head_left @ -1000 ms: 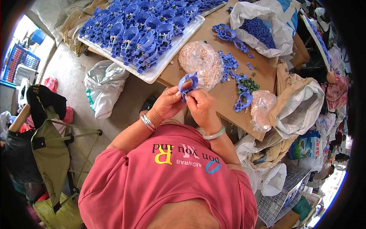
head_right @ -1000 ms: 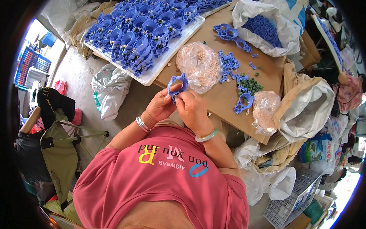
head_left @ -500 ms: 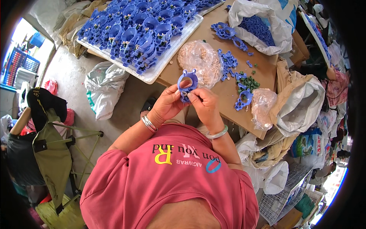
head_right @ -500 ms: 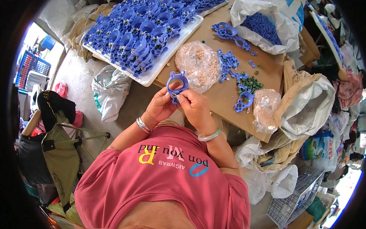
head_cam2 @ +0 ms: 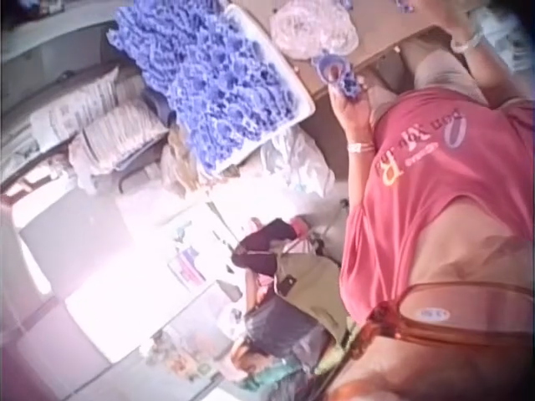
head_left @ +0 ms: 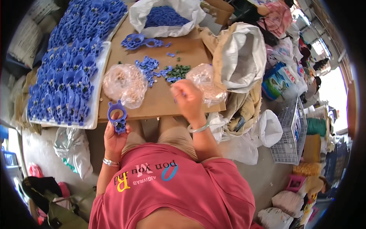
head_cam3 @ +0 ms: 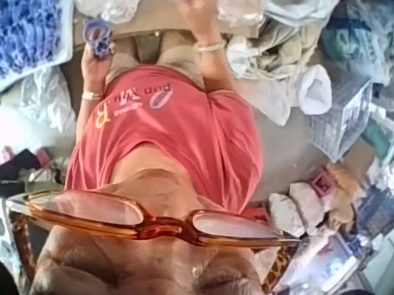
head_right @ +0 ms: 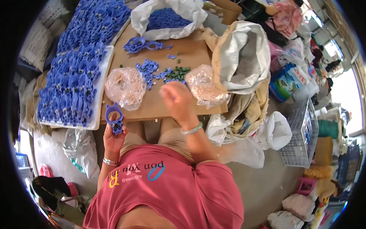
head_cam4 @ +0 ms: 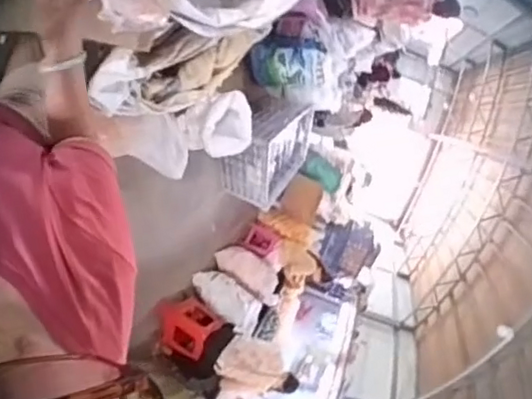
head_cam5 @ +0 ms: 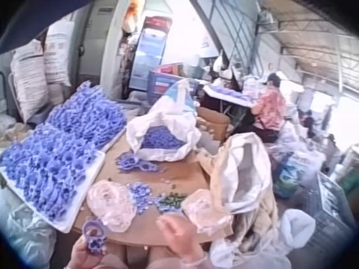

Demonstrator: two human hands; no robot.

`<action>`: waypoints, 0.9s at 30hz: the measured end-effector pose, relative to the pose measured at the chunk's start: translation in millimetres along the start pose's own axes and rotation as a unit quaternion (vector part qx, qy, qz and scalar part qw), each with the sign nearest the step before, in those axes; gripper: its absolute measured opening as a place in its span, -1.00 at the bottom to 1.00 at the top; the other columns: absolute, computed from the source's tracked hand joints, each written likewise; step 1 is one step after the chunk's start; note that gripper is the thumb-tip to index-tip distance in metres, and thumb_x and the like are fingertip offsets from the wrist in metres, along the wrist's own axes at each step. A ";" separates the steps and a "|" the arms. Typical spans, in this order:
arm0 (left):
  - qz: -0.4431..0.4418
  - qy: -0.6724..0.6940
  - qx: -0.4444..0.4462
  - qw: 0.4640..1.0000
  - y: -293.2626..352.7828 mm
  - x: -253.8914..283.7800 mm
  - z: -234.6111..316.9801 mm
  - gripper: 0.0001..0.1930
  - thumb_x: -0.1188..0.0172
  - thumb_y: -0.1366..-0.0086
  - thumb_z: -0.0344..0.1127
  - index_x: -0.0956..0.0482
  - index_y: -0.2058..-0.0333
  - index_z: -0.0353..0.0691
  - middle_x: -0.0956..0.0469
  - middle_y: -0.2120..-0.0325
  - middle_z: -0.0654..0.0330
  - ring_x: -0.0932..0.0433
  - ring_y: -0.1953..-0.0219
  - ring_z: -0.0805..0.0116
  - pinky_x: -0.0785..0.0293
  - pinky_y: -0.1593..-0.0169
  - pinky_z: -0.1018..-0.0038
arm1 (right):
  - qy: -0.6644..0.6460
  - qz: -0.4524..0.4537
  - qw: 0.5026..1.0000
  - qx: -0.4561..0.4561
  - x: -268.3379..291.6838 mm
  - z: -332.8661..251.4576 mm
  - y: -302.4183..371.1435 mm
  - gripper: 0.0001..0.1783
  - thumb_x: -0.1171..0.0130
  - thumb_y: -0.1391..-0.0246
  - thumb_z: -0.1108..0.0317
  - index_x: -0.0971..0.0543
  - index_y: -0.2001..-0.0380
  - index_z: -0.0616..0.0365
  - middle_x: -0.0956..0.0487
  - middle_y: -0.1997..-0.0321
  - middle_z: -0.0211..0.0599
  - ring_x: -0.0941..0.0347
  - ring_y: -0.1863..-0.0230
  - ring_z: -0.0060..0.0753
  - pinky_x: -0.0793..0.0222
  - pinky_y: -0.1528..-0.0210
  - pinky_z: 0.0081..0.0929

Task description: The person fits small green plastic bits into larger blue plastic rings by hand, assembling the components at a workbench.

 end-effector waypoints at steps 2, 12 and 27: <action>-0.002 0.004 0.012 1.000 -2.5 -1.9 -4.3 -0.48 -0.09 -0.15 -0.16 -0.23 -0.05 -0.22 -0.32 0.06 -0.11 -0.45 0.34 0.19 -0.36 0.29 0.37 | 0.024 0.076 0.995 -0.059 40.0 39.2 -2.9 -0.93 -0.10 0.13 0.45 -0.48 0.54 0.23 -0.46 0.55 -0.29 -0.36 0.55 -0.37 -0.29 0.47 -0.53; -0.022 -0.004 0.032 0.999 -8.1 -7.1 -13.0 -0.49 -0.12 -0.13 -0.18 -0.25 -0.02 -0.25 -0.33 0.05 -0.08 -0.46 0.32 0.15 -0.38 0.27 0.33 | 0.324 -0.166 0.901 -0.235 95.2 206.0 21.9 -0.74 0.01 0.18 0.50 -0.51 0.31 0.24 -0.51 0.40 0.03 -0.47 0.32 -0.05 -0.34 0.26 -0.34; -0.008 -0.010 0.043 0.999 -3.2 -7.7 -12.9 -0.48 -0.10 -0.14 -0.17 -0.22 -0.03 -0.27 -0.32 0.05 -0.07 -0.47 0.31 0.15 -0.39 0.21 0.31 | 0.467 -0.174 0.835 -0.233 48.1 212.4 -7.0 -0.79 0.09 0.12 0.45 -0.55 0.51 0.24 -0.53 0.37 0.02 -0.48 0.29 -0.04 -0.40 0.27 -0.25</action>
Point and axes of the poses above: each hand's wrist, its own y-axis away from the middle knuckle, its own x-axis out of the back of the hand, z = x × y, the point moved 6 cm from there along -y, towards the middle knuckle
